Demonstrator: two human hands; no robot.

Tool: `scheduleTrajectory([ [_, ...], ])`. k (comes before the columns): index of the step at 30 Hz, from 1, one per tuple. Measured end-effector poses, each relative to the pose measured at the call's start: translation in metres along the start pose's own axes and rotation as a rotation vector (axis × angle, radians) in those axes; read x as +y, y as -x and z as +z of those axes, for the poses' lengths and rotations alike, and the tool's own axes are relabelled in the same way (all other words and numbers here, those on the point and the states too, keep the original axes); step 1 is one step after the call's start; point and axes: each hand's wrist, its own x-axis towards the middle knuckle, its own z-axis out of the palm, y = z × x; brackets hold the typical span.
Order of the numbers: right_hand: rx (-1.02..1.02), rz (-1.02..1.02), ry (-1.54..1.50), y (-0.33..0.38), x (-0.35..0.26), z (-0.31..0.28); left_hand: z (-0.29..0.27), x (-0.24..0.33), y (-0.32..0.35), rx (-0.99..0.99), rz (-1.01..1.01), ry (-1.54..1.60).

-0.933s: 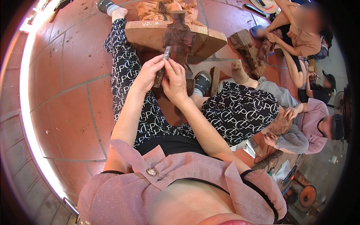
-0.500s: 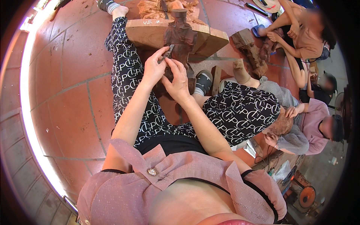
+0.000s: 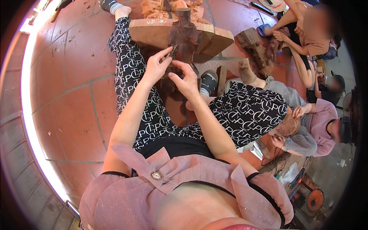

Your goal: The person sits on the floor and uses a small knife to carve a piece of wood mounted on a wooden block. They repeatedly scrape and shape the wood surface, occasionally adjusting their grip and the wood's position.

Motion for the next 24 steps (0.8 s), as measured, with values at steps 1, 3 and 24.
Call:
scheduleTrajectory([
  [1, -0.019, 0.027, -0.01, 0.0, 0.0, -0.003, 0.0, 0.0, 0.003, 0.005, 0.001, -0.005],
  [3, 0.024, 0.072, -0.053, 0.0, -0.002, -0.003, -0.002, 0.002, 0.009, -0.031, -0.058, -0.016],
  [24, -0.022, -0.081, 0.172, 0.001, 0.007, -0.001, -0.006, -0.001, 0.003, -0.043, -0.013, -0.022],
])
